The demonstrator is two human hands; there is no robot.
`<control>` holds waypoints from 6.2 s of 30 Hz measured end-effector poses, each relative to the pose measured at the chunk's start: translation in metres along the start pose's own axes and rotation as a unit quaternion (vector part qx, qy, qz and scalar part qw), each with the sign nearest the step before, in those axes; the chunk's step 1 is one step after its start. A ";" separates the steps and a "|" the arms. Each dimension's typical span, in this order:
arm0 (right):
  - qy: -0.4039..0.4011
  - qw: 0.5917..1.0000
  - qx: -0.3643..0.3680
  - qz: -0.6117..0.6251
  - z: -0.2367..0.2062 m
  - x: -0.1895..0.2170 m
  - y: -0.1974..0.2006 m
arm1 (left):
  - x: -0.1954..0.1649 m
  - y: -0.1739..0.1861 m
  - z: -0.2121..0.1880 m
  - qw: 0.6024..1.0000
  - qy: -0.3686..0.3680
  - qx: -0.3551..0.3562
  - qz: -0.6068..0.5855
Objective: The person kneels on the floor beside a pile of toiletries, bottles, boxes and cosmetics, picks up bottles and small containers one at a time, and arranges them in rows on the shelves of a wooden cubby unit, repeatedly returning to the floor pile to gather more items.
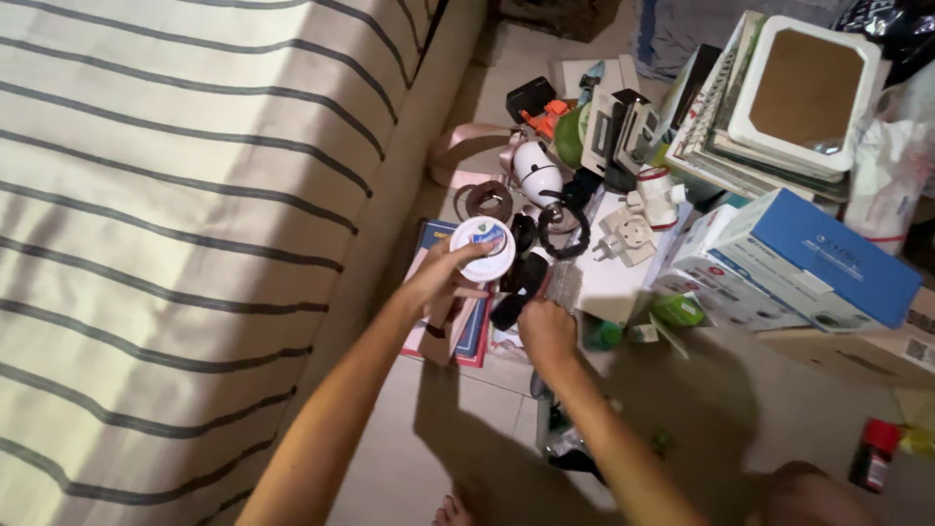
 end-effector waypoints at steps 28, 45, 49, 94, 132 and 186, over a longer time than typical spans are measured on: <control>-0.029 0.900 0.073 0.429 -0.023 0.025 0.066 | 0.012 -0.057 0.012 0.995 -0.006 0.073 -0.063; -0.106 0.965 -0.048 0.234 0.004 -0.036 0.042 | 0.014 -0.055 0.001 0.999 0.003 0.045 -0.022; -0.083 0.956 -0.081 0.271 0.001 -0.032 0.049 | 0.018 -0.056 -0.007 0.998 0.009 0.033 0.062; -0.095 0.959 -0.216 0.155 -0.020 -0.217 0.072 | 0.026 -0.152 0.039 0.983 0.027 0.176 -0.050; -0.121 0.955 -0.126 0.240 -0.058 -0.141 0.063 | 0.017 -0.111 0.021 0.980 -0.012 0.191 -0.052; 0.166 0.959 -0.184 0.135 -0.047 -0.148 0.065 | 0.031 -0.176 0.066 0.972 -0.025 0.233 -0.009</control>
Point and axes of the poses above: each hand's wrist, its own z-axis towards the middle knuckle, its own y-axis out of the back of the hand, x = y × z, the point moved 3 cm from there along z, towards the middle knuckle, and after that the axes turned 11 degrees about -y, right-handed, at the moved point
